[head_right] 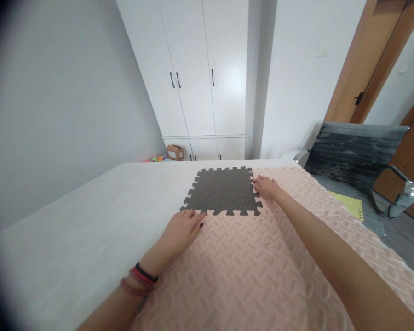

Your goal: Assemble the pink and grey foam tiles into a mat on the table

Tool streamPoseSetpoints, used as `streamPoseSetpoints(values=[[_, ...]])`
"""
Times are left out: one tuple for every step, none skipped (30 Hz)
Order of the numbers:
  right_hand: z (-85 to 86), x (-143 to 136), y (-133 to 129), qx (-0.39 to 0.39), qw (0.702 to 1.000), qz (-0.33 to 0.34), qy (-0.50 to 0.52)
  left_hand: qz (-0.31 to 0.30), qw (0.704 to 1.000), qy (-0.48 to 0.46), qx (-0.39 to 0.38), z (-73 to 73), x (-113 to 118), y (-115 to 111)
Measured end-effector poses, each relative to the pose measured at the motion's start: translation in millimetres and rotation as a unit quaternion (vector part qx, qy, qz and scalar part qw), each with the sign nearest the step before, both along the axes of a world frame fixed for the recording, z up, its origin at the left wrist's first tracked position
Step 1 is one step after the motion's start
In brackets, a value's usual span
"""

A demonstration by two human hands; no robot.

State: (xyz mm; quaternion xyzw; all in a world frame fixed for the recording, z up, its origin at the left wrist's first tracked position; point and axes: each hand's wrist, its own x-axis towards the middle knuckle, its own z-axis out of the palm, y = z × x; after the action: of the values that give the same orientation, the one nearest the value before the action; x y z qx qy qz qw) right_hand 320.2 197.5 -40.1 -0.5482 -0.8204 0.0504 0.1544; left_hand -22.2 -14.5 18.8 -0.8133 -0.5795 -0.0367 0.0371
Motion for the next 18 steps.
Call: streamPoseSetpoints(values=[[3.9, 0.5, 4.0, -0.001, 1.000, -0.004, -0.007, 0.001, 1.000, 0.000, -0.003, -0.2, 0.3, 0.4], [8.6, 0.3, 8.9, -0.002, 1.000, -0.010, -0.015, 0.001, 1.000, 0.000, -0.007, -0.3, 0.5, 0.8], [13.6, -0.5, 14.5, 0.000, 1.000, -0.020, -0.021, 0.000, 1.000, 0.000, -0.009, -0.4, 0.7, 1.1], [18.4, -2.0, 20.8, 0.005, 0.999, -0.030, -0.023, -0.001, 1.000, -0.001, -0.010, -0.3, 0.9, 1.4], [22.6, -4.2, 27.6, 0.011, 0.999, -0.042, -0.023, -0.002, 1.000, -0.003, -0.010, 0.0, 1.1, 1.5], [26.1, -7.1, 34.7, 0.017, 0.998, -0.054, -0.021, -0.003, 1.000, -0.004, -0.009, 0.3, 1.4, 1.6], [28.6, -10.5, 41.8, 0.022, 0.997, -0.066, -0.019, -0.003, 1.000, -0.005, -0.008, 0.7, 1.6, 1.6], [30.1, -14.3, 48.7, 0.024, 0.997, -0.077, -0.017, -0.003, 1.000, -0.005, -0.008, 1.1, 1.7, 1.6], [30.7, -18.1, 55.2, 0.025, 0.996, -0.086, -0.015, -0.002, 1.000, -0.004, -0.010, 1.3, 1.6, 1.8], [30.5, -21.7, 61.2, 0.023, 0.995, -0.094, -0.015, 0.000, 1.000, -0.002, -0.014, 1.2, 1.4, 2.1], [29.6, -24.8, 66.4, 0.020, 0.995, -0.098, -0.015, 0.002, 1.000, -0.002, -0.019, 1.0, 1.0, 2.6], [28.0, -27.1, 70.9, 0.015, 0.995, -0.099, -0.016, 0.005, 1.000, -0.002, -0.023, 0.5, 0.4, 3.3], [25.9, -28.6, 74.6, 0.007, 0.995, -0.097, -0.019, 0.006, 1.000, -0.003, -0.029, -0.2, -0.3, 4.3], [23.6, -29.2, 77.6, -0.003, 0.995, -0.093, -0.022, 0.005, 0.999, -0.004, -0.035, -0.8, -1.0, 5.4], [21.1, -29.1, 80.1, -0.014, 0.996, -0.089, -0.026, 0.003, 0.999, -0.006, -0.039, -1.4, -1.6, 6.6], [18.7, -28.6, 82.1, -0.024, 0.996, -0.085, -0.031, 0.002, 0.999, -0.007, -0.044, -1.8, -2.0, 7.7], [16.6, -27.7, 83.7, -0.033, 0.995, -0.083, -0.035, 0.002, 0.999, -0.008, -0.048, -2.1, -2.1, 8.8], [14.7, -26.8, 84.9, -0.040, 0.995, -0.081, -0.039, 0.004, 0.999, -0.010, -0.050, -2.2, -2.1, 9.6]])
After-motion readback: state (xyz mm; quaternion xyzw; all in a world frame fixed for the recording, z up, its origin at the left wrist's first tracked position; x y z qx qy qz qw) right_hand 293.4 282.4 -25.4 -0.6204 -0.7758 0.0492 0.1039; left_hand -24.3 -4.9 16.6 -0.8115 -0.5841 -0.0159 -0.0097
